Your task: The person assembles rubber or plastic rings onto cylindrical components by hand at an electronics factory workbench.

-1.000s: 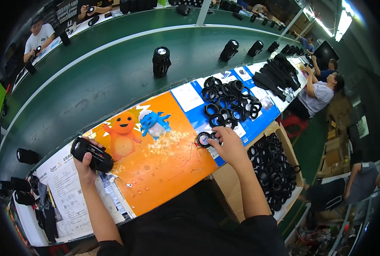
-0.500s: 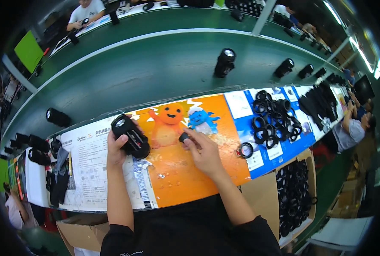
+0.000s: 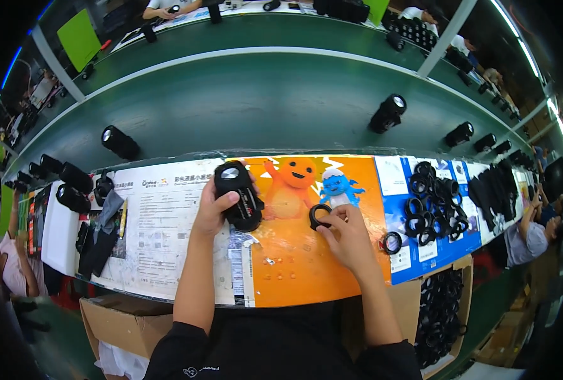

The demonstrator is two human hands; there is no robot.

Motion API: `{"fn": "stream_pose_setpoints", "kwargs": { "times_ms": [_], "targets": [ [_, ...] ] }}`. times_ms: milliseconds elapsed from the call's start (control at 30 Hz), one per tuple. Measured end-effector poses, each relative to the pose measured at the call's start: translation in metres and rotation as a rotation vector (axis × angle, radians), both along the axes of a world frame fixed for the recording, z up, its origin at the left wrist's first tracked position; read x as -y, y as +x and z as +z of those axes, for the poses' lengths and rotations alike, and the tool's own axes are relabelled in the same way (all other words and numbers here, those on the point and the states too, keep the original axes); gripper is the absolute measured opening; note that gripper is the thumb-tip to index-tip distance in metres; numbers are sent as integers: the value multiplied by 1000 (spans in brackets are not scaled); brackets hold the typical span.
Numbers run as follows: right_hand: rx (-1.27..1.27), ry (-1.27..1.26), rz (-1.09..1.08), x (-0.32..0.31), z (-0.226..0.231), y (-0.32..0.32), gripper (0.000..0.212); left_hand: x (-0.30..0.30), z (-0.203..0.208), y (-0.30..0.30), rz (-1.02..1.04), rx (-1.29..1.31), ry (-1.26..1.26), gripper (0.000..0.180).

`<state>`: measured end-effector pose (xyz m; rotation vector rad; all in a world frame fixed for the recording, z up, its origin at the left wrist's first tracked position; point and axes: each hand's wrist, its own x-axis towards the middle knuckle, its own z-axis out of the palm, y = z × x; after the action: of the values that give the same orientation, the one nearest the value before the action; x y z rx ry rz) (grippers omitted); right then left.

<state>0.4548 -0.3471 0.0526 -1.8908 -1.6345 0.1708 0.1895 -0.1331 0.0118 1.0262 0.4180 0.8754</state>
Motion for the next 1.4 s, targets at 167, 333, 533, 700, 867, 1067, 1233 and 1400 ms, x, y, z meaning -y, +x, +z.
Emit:
{"fn": "stream_pose_setpoints", "kwargs": {
  "times_ms": [167,333,533,700,867,1067,1233,1400],
  "targets": [
    [-351,-66,176,-47,19,1,16,5,-7,9,24,-37,41,67],
    [-772,-135,496,-140,69,-9,22,11,1,10,-19,-105,86,77],
    [-600,-368,727,-174,109,-15,17,11,4,10,-31,-158,127,79],
    [-249,-292,788,-172,114,-19,20,8,-1,10,-22,-159,157,87],
    [-273,-271,761,-166,112,-27,23,6,-6,10,-64,-111,93,91],
    [-65,-214,872,-162,116,-30,52,6,-3,11,-39,-149,166,102],
    [88,-156,935,-165,119,-44,64,5,-15,3,-14,-100,231,101],
    [124,-174,882,-153,131,-35,60,9,-14,21,-28,-100,275,104]
  ]
}}
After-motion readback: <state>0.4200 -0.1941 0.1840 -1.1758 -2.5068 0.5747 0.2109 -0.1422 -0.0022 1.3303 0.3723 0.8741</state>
